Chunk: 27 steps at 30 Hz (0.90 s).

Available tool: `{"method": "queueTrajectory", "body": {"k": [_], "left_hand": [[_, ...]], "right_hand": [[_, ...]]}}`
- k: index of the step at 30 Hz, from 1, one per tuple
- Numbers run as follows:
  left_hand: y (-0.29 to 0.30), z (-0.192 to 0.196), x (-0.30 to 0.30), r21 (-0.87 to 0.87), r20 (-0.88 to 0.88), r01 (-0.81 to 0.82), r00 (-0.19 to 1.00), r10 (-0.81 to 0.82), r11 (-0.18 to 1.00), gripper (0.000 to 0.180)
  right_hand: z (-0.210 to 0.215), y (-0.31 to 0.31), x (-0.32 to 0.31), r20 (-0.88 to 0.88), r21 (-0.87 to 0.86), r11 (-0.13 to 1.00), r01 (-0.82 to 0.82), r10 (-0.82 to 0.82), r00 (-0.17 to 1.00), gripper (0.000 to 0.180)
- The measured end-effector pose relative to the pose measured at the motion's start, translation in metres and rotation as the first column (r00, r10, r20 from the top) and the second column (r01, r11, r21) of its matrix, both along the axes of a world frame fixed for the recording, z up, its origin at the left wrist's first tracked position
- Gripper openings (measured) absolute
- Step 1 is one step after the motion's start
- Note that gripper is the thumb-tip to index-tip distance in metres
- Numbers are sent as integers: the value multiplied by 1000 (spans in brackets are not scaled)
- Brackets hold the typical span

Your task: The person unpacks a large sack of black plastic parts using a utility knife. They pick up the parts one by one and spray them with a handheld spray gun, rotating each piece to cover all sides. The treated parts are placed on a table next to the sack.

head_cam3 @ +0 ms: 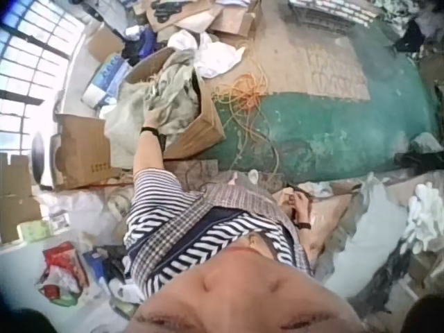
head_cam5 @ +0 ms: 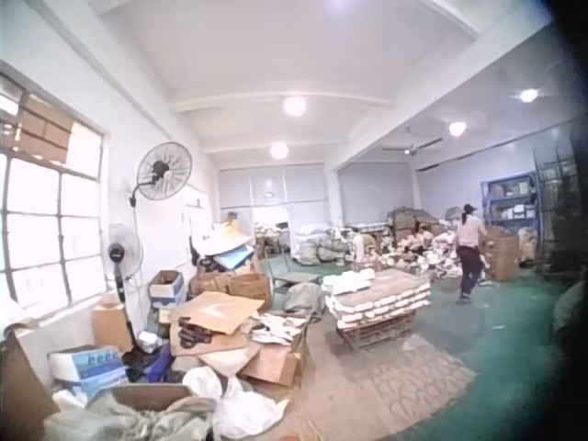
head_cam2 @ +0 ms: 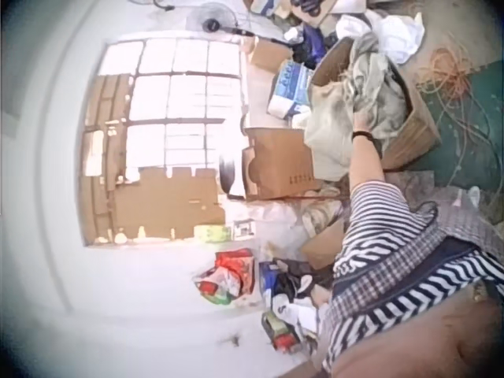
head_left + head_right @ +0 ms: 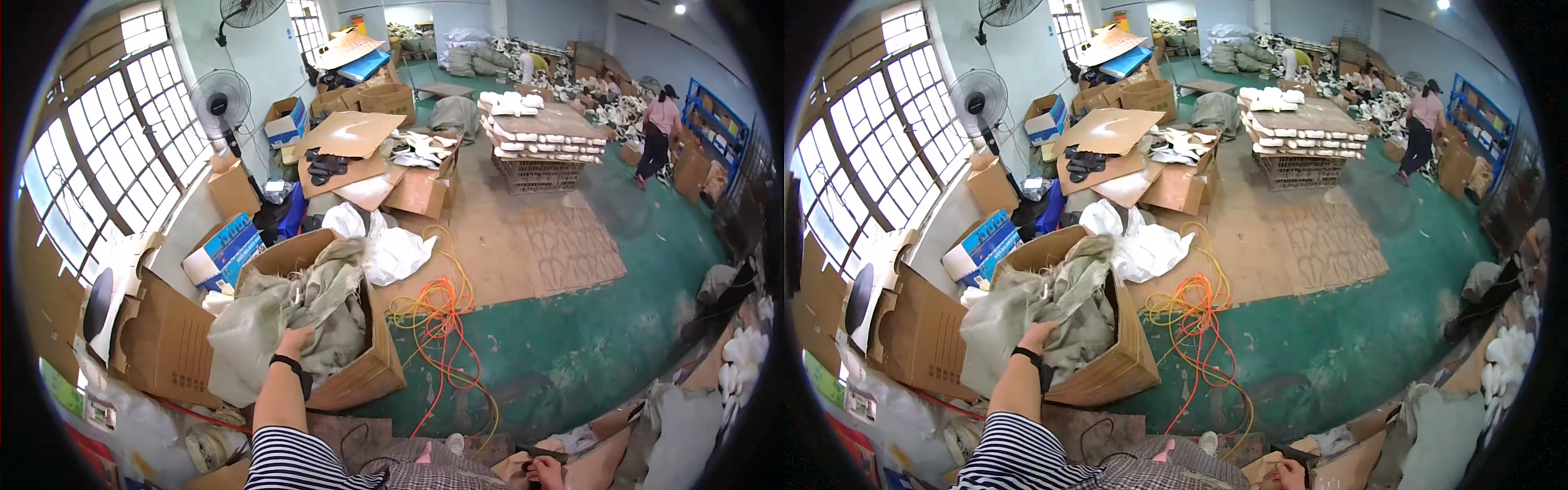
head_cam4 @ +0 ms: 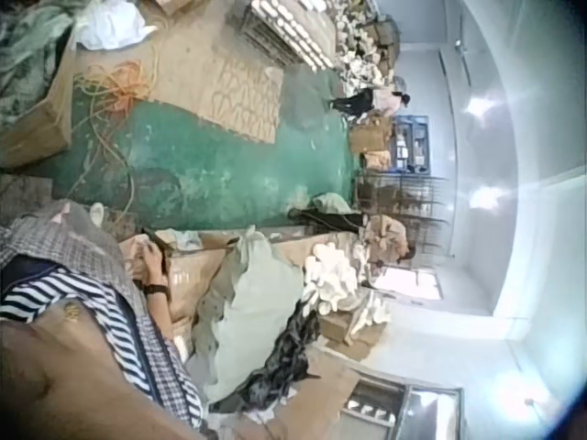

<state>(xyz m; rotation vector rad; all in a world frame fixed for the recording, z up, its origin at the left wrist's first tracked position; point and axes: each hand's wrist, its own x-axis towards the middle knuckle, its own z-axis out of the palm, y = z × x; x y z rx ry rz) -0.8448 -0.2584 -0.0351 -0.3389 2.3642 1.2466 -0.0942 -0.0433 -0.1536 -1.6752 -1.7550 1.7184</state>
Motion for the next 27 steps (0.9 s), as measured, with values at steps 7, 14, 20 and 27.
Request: {"method": "queueTrajectory", "body": {"k": [7,14,20,27], "left_hand": [[71,-16,51,-26,-230,421,880,-415,907,29],[147,-81,158,365,391,370,772,-501,854,11],[310,-60,352,336,363,825,331,-871,454,16],[402,5,616,242,123,965,-130,-984,-98,23]], "right_hand": [[41,-43,5,45,55,981,185,-188,981,19],[126,-125,36,184,324,885,335,-406,895,31],[143,-249,102,66,410,345,844,-935,350,29],[114,-357,137,-23,456,-171,873,-983,-180,20]]}}
